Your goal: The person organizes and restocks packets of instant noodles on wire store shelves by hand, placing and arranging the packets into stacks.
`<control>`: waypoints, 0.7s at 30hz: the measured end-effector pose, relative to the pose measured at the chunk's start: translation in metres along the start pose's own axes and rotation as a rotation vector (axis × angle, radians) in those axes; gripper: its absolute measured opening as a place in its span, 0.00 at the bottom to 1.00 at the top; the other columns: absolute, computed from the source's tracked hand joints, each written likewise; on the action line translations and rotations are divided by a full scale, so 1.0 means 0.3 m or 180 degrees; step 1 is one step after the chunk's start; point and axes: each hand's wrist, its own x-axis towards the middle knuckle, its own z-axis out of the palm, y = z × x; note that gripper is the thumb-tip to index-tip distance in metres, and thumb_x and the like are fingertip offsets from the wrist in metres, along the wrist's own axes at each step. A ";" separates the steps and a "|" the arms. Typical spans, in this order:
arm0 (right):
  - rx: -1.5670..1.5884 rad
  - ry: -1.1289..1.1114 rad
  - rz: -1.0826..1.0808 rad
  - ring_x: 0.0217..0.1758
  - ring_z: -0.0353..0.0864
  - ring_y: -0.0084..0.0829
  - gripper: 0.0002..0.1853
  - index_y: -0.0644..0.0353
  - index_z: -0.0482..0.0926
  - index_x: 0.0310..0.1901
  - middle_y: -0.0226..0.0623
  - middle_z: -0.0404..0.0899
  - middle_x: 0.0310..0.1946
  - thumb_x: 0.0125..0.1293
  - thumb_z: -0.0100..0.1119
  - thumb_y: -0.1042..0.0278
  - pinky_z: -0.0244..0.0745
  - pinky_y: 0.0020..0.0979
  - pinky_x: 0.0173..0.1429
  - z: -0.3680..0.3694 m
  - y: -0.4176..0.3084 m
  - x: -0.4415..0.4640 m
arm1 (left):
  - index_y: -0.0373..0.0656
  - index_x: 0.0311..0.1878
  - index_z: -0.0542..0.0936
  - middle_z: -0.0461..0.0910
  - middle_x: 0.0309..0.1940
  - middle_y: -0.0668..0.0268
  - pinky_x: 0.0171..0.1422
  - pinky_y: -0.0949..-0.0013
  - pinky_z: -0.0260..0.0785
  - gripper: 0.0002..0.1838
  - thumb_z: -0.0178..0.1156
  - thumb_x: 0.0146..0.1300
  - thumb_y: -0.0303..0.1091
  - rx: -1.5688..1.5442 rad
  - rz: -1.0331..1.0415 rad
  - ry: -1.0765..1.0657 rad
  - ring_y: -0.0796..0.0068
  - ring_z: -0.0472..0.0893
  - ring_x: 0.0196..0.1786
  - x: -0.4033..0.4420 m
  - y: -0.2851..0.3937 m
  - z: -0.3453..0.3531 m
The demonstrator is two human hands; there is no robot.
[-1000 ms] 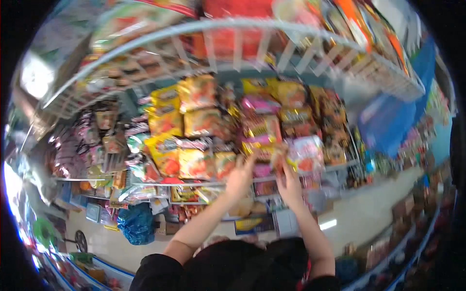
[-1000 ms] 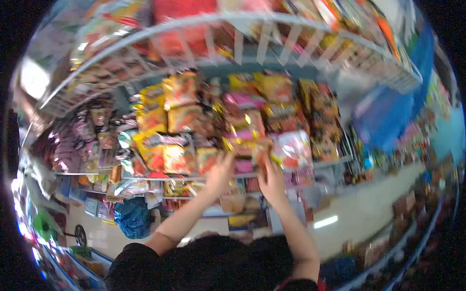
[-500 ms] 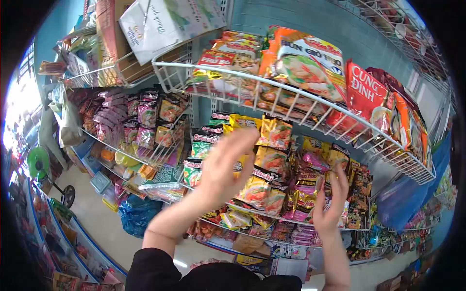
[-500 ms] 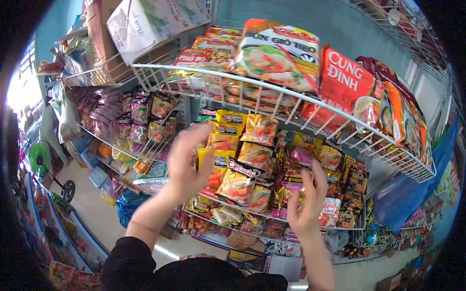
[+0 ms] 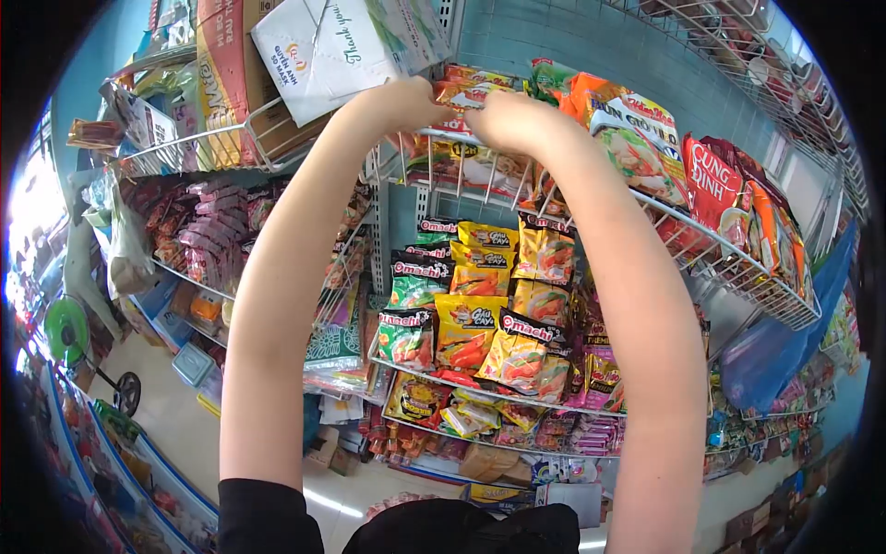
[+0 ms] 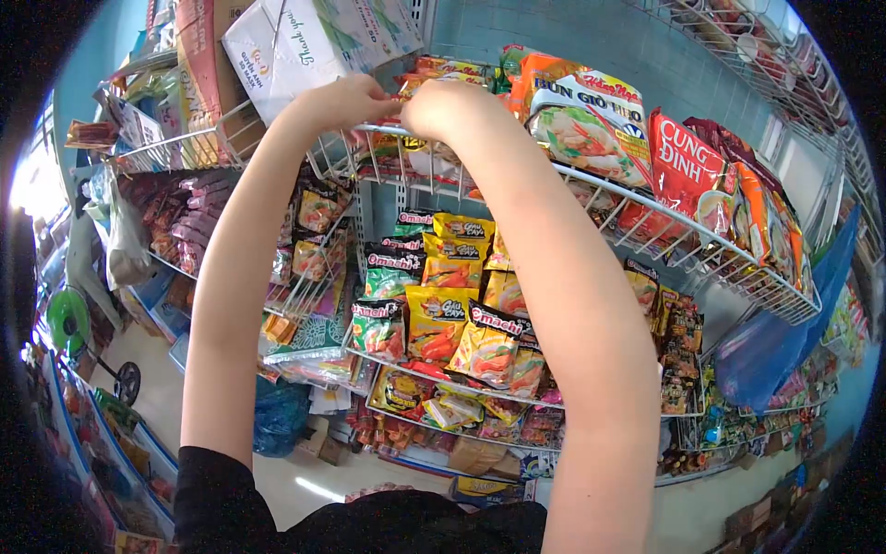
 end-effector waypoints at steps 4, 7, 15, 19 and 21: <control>0.0317 -0.0419 0.0484 0.42 0.82 0.41 0.32 0.68 0.74 0.53 0.50 0.79 0.45 0.63 0.42 0.45 0.76 0.39 0.47 0.002 0.001 0.031 | 0.37 0.41 0.80 0.81 0.29 0.59 0.31 0.68 0.80 0.27 0.54 0.61 0.57 -0.0495 -0.0422 -0.0680 0.69 0.83 0.26 -0.007 0.018 -0.018; 0.0289 -0.0660 0.0502 0.43 0.81 0.42 0.37 0.64 0.69 0.60 0.49 0.76 0.51 0.58 0.48 0.40 0.77 0.40 0.48 0.005 0.024 0.043 | 0.35 0.46 0.76 0.81 0.32 0.57 0.31 0.66 0.79 0.24 0.57 0.58 0.49 0.0041 -0.0362 -0.0976 0.68 0.83 0.27 0.082 -0.022 0.012; 0.1032 -0.0515 0.0407 0.50 0.78 0.37 0.39 0.61 0.64 0.63 0.46 0.72 0.56 0.58 0.54 0.38 0.77 0.37 0.47 0.028 0.056 0.052 | 0.36 0.63 0.62 0.77 0.50 0.51 0.53 0.60 0.71 0.42 0.65 0.51 0.53 0.0626 0.0826 0.0038 0.55 0.80 0.46 0.128 -0.089 0.049; 0.1587 0.0638 0.0006 0.48 0.78 0.34 0.33 0.64 0.69 0.59 0.46 0.77 0.50 0.59 0.56 0.46 0.74 0.35 0.48 0.066 0.104 0.120 | 0.41 0.60 0.64 0.77 0.46 0.47 0.53 0.56 0.69 0.33 0.63 0.55 0.46 0.0256 0.0812 0.0473 0.49 0.76 0.51 0.102 -0.078 0.044; 0.1689 0.1216 -0.0021 0.53 0.76 0.36 0.33 0.63 0.68 0.60 0.48 0.76 0.52 0.58 0.56 0.48 0.70 0.33 0.56 0.099 0.122 0.172 | 0.43 0.59 0.64 0.77 0.46 0.46 0.52 0.56 0.68 0.29 0.61 0.57 0.41 0.0003 0.0857 0.0523 0.48 0.76 0.51 0.099 -0.075 0.044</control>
